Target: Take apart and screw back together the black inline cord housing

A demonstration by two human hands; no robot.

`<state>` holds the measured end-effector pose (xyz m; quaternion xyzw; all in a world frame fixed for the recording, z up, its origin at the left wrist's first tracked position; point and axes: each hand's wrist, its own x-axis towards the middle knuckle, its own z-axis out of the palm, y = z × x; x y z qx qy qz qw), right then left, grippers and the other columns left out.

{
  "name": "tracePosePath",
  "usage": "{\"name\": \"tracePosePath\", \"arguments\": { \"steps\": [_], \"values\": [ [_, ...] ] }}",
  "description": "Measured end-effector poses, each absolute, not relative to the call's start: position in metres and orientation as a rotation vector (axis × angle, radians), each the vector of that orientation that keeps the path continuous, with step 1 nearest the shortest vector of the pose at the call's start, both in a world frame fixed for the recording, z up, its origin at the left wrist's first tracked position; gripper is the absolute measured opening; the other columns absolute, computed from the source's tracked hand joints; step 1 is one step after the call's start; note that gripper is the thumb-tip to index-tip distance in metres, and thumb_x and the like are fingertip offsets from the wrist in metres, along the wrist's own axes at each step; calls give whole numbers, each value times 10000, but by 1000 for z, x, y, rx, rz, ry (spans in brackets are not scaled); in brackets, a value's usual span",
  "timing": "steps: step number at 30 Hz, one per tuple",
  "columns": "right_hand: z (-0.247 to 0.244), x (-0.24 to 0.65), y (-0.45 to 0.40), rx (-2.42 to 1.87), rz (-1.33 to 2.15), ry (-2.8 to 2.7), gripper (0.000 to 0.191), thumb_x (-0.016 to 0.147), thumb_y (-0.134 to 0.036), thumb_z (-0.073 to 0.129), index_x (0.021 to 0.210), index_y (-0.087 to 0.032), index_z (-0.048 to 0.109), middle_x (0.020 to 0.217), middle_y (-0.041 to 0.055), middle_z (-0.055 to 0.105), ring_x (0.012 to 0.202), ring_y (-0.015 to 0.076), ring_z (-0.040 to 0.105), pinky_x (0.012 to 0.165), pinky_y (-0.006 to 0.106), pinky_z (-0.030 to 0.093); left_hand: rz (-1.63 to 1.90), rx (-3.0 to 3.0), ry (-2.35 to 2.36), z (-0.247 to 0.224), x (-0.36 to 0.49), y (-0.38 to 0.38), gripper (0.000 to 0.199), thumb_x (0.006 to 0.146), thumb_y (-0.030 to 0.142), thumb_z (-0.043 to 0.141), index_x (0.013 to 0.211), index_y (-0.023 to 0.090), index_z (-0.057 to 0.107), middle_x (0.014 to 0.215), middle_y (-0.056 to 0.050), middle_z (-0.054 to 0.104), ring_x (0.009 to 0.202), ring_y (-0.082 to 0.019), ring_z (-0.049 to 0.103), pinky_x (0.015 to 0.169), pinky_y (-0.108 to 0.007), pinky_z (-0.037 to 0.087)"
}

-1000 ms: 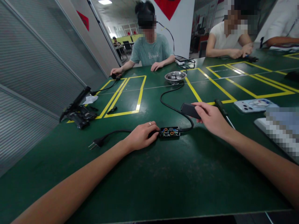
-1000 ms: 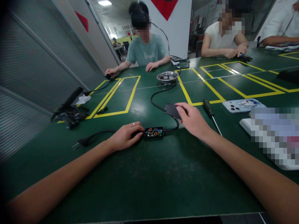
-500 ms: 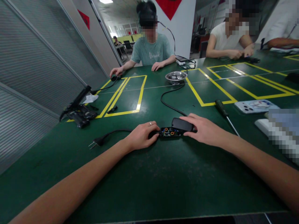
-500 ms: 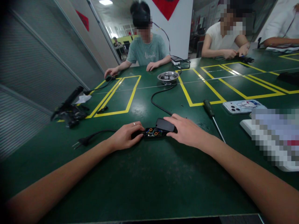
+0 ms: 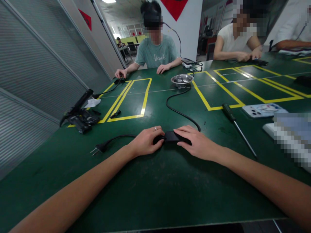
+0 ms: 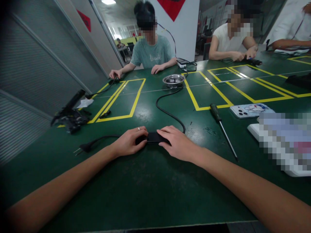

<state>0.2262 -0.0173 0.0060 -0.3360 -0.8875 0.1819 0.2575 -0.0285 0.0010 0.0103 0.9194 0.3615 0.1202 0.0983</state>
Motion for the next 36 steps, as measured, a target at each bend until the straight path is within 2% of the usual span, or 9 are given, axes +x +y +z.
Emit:
{"name": "tracePosePath", "arguments": {
  "steps": [11, 22, 24, 26, 28, 30, 32, 34, 36],
  "values": [
    [2, 232, -10, -907, 557, -2188, 443, 898, -287, 559, 1335, -219, 539, 1291, 82, 565, 1178, 205, 538, 1051, 447, 431, 348, 2750, 1058, 10, -28, 2, 138, 872, 261, 470, 963, 176, 529, 953, -61, 564, 843, -193, 570, 771, -337, 485],
    [3, 228, -18, -954, 464, -2419, 435, 902, -300, 523, 1325, -197, 534, 1268, 111, 579, 1166, 247, 542, 1018, 467, 448, 337, 2816, 1110, 8, -27, 2, 127, 852, 265, 470, 940, 190, 525, 911, -54, 580, 824, -198, 583, 755, -344, 487],
    [6, 230, -18, -980, 464, -2375, 472, 901, -348, 528, 1346, -192, 498, 1293, 115, 568, 1187, 252, 534, 1027, 463, 441, 367, 2836, 1110, 8, -30, 1, 188, 843, 279, 483, 1003, 187, 516, 984, -75, 591, 894, -221, 596, 801, -374, 497],
    [12, 237, -15, -1062, 416, -2269, 509, 903, -395, 523, 1359, -176, 462, 1279, 116, 581, 1166, 240, 553, 1013, 424, 455, 526, 2911, 1077, 10, -33, -4, 345, 822, 307, 515, 1144, 190, 469, 1181, -122, 557, 1076, -274, 569, 907, -440, 479],
    [20, 250, -7, -1177, 320, -2121, 488, 917, -401, 496, 1342, -163, 460, 1214, 110, 616, 1092, 222, 591, 963, 390, 484, 789, 2985, 1049, 14, -33, -12, 540, 810, 332, 543, 1303, 218, 353, 1408, -153, 410, 1275, -333, 447, 1015, -522, 408],
    [27, 268, 6, -1286, 213, -1994, 454, 930, -383, 464, 1316, -144, 474, 1160, 129, 627, 1027, 242, 605, 922, 422, 490, 931, 2989, 1062, 20, -27, -20, 678, 824, 352, 549, 1406, 243, 219, 1527, -152, 256, 1387, -362, 307, 1073, -575, 338],
    [30, 290, 21, -1423, 44, -1895, 424, 921, -377, 457, 1266, -138, 517, 1107, 151, 632, 975, 269, 610, 888, 451, 486, 747, 2975, 1007, 24, -16, -26, 742, 856, 379, 540, 1461, 224, 140, 1558, -150, 209, 1430, -357, 227, 1106, -574, 310],
    [29, 309, 35, -1600, -152, -1860, 423, 905, -390, 463, 1222, -124, 550, 1059, 172, 632, 965, 297, 603, 851, 457, 487, 417, 2963, 840, 25, -5, -26, 681, 906, 352, 495, 1478, 216, 152, 1550, -132, 265, 1430, -307, 258, 1129, -517, 323],
    [24, 325, 43, -1759, -323, -1867, 449, 897, -418, 453, 1175, -88, 578, 1032, 203, 623, 983, 337, 585, 835, 489, 478, 263, 2930, 780, 23, 2, -23, 624, 929, 294, 463, 1480, 212, 182, 1544, -118, 294, 1414, -275, 303, 1143, -486, 323]
  ]
}}
